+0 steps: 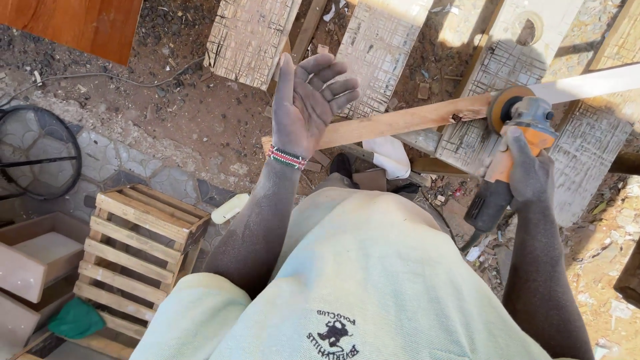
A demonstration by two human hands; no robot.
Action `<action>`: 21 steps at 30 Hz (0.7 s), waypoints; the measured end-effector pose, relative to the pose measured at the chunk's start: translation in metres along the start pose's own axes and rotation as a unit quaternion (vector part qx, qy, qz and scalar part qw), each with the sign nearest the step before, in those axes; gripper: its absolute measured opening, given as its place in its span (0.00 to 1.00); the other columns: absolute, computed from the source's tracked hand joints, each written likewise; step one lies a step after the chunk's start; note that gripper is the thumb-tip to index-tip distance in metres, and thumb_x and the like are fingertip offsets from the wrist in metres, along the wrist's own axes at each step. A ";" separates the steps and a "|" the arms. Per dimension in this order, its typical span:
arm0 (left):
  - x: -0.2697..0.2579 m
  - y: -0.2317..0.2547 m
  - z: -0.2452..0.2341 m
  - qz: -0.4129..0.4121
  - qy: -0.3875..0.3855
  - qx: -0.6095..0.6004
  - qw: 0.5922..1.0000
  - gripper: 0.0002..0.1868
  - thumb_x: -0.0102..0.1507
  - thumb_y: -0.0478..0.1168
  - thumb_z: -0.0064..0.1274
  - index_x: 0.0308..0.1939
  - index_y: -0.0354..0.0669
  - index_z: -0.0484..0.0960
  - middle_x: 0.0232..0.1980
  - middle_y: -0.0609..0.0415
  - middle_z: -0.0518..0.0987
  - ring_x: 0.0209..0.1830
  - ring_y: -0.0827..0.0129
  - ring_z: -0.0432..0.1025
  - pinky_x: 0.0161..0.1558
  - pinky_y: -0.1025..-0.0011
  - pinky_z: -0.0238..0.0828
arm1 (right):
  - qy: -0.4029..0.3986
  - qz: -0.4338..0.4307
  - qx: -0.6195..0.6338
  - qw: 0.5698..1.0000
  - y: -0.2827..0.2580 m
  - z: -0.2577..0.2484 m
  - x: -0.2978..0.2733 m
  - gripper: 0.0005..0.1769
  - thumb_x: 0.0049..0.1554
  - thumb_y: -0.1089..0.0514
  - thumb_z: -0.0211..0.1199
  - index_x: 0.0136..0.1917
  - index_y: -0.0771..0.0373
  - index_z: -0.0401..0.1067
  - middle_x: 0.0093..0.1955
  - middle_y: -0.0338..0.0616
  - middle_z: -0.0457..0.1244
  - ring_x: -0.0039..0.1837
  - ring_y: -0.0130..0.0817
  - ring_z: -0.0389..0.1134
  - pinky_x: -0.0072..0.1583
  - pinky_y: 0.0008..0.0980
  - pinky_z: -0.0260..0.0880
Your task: Sanding a long wooden strip using an angle grinder with a sanding disc attachment.
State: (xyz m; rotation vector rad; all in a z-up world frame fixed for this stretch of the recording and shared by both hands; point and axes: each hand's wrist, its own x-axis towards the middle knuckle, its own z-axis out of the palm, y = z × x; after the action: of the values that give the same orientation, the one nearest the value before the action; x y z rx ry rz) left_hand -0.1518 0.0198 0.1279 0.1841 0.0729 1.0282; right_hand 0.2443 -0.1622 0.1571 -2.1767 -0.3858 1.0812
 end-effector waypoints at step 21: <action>-0.128 0.064 -0.085 -0.125 0.229 0.807 0.529 0.48 0.64 0.43 0.83 0.78 0.52 0.62 0.75 0.31 0.80 0.77 0.26 0.75 0.74 0.32 0.76 | -0.072 -0.048 -0.129 0.988 -0.051 0.027 -0.018 0.51 0.72 0.22 0.71 0.88 0.62 0.73 0.81 0.70 0.67 0.85 0.75 0.64 0.84 0.82 0.53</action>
State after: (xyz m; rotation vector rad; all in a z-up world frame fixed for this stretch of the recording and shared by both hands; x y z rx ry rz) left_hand -0.2844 -0.0480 0.0534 1.5619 1.5493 0.3566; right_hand 0.2137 -0.1224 0.1905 -2.2822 -0.7240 1.1940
